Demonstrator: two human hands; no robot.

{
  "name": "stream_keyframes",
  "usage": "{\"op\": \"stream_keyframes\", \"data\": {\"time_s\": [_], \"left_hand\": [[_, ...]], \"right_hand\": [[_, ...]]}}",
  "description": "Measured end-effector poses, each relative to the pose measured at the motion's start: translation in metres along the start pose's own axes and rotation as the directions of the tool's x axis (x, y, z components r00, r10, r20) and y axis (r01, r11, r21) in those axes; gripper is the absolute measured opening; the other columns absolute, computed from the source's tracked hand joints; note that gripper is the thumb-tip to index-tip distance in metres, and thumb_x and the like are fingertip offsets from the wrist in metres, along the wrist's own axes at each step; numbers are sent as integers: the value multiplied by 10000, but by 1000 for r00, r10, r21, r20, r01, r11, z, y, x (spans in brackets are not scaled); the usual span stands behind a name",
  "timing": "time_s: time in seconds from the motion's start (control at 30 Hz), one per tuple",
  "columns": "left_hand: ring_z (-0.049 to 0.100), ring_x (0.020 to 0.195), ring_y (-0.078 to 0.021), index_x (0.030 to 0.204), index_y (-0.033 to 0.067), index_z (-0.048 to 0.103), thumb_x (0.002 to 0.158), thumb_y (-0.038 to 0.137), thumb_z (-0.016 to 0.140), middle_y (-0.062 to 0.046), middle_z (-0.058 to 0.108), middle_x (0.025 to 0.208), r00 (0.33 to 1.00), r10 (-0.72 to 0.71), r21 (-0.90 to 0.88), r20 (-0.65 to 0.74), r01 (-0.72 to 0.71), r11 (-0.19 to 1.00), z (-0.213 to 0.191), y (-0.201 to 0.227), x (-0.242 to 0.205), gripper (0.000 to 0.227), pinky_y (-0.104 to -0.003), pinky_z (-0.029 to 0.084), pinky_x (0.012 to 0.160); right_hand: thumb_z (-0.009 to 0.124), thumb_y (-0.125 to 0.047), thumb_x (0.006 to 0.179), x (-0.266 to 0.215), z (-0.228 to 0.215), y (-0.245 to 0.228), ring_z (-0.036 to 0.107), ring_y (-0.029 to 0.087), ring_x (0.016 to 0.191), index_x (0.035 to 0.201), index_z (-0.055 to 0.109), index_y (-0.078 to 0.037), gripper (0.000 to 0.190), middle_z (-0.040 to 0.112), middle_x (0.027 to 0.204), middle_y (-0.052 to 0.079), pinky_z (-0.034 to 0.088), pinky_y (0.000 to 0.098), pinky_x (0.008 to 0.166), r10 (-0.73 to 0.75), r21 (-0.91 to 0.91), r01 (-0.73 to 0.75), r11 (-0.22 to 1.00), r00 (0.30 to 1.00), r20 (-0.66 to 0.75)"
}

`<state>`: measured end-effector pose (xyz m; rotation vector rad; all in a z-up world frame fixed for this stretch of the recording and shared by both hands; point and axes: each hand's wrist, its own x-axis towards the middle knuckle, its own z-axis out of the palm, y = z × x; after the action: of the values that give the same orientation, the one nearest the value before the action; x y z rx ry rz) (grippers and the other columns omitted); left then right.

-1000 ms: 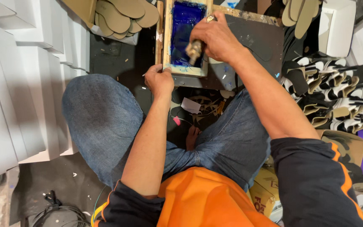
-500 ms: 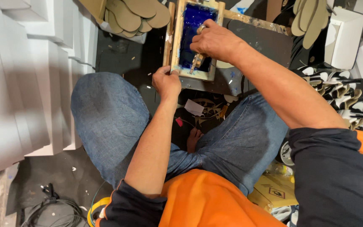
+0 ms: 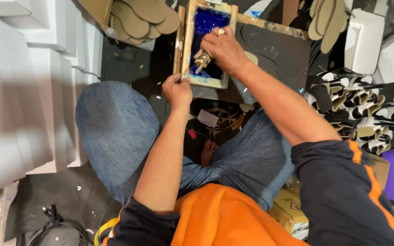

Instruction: The person sits on the floor and repeatedly dips shoe insoles into a blue paint tray using a roller. They apply blue paint to the insoles one at a time and place them on a nearby surface.

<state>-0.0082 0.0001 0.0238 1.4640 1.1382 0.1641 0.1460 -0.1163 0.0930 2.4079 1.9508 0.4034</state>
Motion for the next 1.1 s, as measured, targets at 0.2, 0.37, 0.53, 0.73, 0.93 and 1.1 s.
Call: {"op": "stream_keyframes", "data": {"time_s": [0.2,0.37,0.53,0.73,0.93,1.1], "left_hand": [[738,845,-167,940,163,806,749,234,756,20,792,841,1000,7,2,-17,-7,1000,1,-1,-2,209,-341,538,838],[742,883,-169,1031,125,789,736,213,781,-13,787,943,997,-72,-106,-30,69,992,10,-6,7,309,-304,570,845],[722,758,-152,942,109,767,639,166,782,-14,761,836,985,-160,-207,-60,145,968,10,8,1,309,-263,557,738],[671,706,-131,959,89,741,655,120,768,-11,718,807,989,-141,-300,-43,122,946,9,20,-2,306,-252,537,686],[695,699,-219,1079,-47,690,726,96,793,-173,629,925,999,-50,-447,9,49,893,5,37,-15,395,-322,637,648],[675,569,-185,995,-78,695,742,70,819,-133,572,850,999,26,-596,34,-1,803,-6,63,-28,318,-292,660,553]], "right_hand": [[640,101,928,-5,5,9,473,280,639,989,546,-121,249,521,902,77,364,428,796,272,-26,-274,961,960,-71],[637,40,920,0,17,19,552,324,648,1122,550,-58,241,522,1046,140,410,454,746,417,-192,-401,896,908,50],[758,-293,999,-18,19,5,584,332,686,1413,462,-64,558,462,1213,135,379,465,770,349,-118,-334,935,927,139],[471,-226,1102,-65,-25,19,582,395,1154,1357,541,26,366,536,1302,196,435,635,947,738,270,-733,625,667,102],[824,-249,838,-128,28,16,528,413,1187,1451,549,-78,693,522,1302,151,407,565,942,745,102,-830,548,540,391],[846,-234,769,-142,47,35,568,397,1146,1326,644,-201,594,529,1187,111,440,533,972,792,133,-887,442,456,407]]}}
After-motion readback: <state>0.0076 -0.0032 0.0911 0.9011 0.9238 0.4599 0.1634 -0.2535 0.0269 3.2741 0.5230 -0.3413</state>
